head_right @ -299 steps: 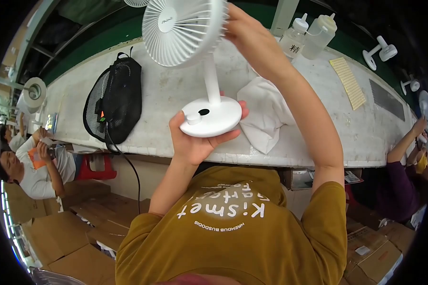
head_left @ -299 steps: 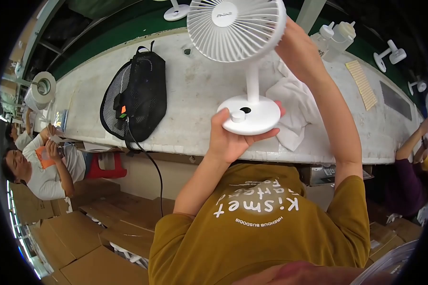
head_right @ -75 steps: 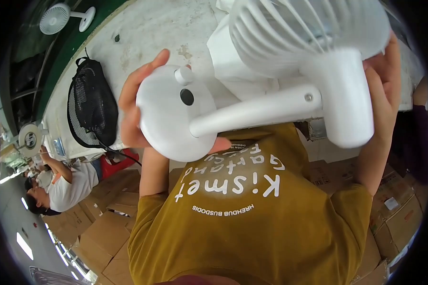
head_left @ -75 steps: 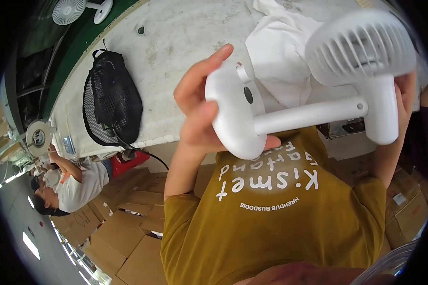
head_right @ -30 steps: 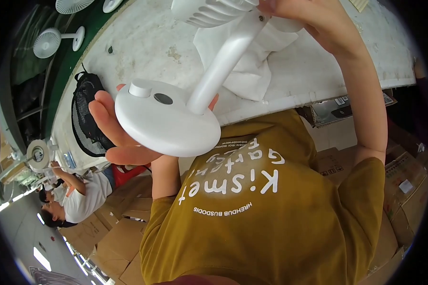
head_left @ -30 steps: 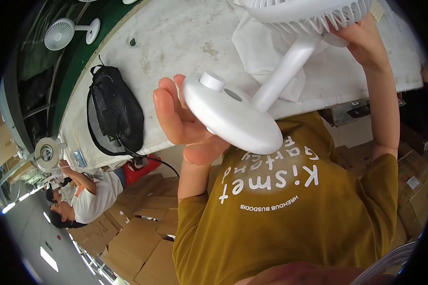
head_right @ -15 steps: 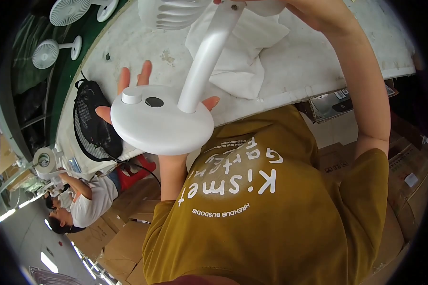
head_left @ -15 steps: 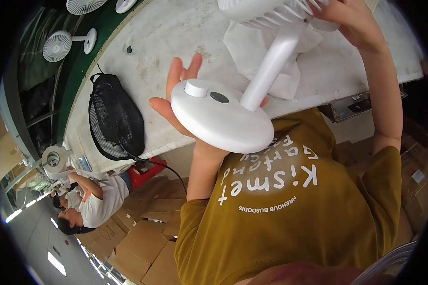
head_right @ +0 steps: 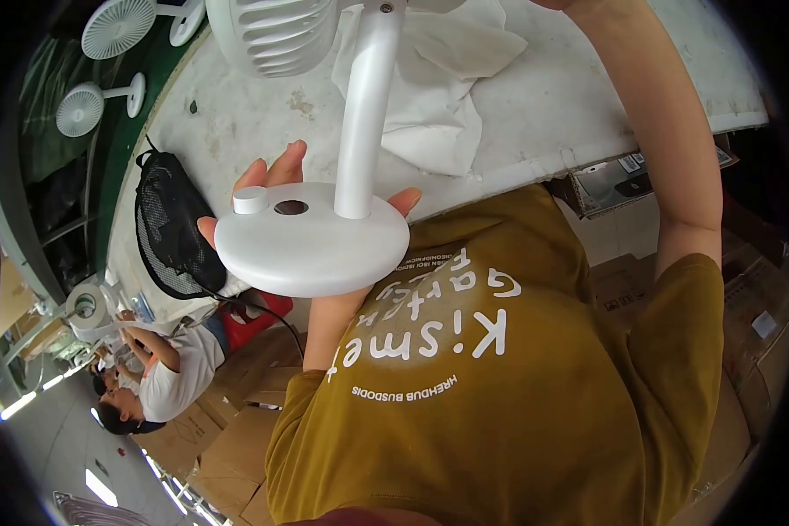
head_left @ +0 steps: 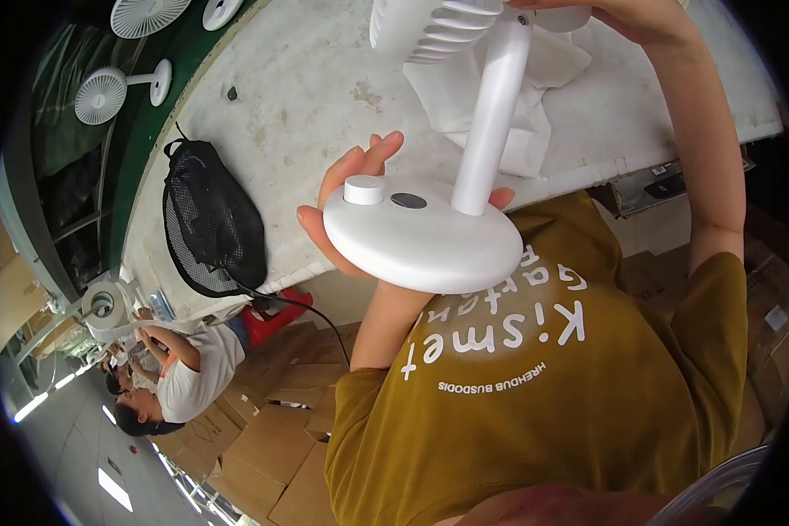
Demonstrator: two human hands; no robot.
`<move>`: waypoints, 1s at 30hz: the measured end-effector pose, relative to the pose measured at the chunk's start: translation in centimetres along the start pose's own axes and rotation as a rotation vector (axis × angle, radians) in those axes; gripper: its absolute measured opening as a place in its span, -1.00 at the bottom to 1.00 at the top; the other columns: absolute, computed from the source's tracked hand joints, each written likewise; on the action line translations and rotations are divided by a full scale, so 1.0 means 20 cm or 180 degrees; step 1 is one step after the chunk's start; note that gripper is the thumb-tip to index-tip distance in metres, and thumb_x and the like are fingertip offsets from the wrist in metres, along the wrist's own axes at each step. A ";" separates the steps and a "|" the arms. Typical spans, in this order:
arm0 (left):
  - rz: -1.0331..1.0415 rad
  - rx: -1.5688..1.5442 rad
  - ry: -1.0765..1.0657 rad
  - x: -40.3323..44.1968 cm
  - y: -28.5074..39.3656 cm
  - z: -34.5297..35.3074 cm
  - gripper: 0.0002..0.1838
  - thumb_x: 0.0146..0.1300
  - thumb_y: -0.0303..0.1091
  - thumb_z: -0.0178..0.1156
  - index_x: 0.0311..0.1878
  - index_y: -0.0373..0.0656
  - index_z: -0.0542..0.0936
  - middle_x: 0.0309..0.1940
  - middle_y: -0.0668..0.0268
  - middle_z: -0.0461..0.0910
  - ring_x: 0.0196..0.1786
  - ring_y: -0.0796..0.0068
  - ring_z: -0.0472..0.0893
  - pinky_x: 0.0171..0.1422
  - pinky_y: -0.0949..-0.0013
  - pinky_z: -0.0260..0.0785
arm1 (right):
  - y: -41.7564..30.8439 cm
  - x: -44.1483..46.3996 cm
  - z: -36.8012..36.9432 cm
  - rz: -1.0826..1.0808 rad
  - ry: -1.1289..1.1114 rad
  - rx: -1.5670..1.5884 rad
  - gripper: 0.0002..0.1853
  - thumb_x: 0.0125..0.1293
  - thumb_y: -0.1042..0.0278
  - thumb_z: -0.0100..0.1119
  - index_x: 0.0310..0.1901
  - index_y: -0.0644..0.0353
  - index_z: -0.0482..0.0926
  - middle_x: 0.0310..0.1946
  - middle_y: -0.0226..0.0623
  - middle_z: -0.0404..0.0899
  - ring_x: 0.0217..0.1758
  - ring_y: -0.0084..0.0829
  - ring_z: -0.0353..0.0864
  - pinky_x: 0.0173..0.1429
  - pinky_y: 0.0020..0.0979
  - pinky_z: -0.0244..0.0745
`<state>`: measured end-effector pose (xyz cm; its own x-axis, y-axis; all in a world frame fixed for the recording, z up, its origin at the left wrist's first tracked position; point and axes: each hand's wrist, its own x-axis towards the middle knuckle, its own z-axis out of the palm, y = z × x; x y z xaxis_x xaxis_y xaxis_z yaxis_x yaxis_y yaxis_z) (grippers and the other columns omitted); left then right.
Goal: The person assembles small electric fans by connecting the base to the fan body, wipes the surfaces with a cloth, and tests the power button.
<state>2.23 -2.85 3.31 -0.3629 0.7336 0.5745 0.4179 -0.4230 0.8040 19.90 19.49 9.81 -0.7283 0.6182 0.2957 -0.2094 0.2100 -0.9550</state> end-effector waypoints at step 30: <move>-0.1894 -0.0875 -0.0777 0.02 0.05 -0.11 0.31 0.05 -0.52 0.46 0.65 -0.17 -0.35 0.59 -0.10 -0.06 0.53 -0.01 0.27 0.56 0.00 0.23 | -0.01 -0.13 0.05 0.0317 -0.0298 -0.0853 -0.33 0.26 0.37 0.27 0.41 0.31 0.35 0.32 -0.02 0.48 0.27 -0.21 0.54 0.32 -0.31 0.43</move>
<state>0.73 -4.15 4.62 -0.2538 0.9673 -0.0005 -0.0316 -0.0078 0.9995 21.21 17.10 9.18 -0.7963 0.5758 0.1856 0.0366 0.3521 -0.9353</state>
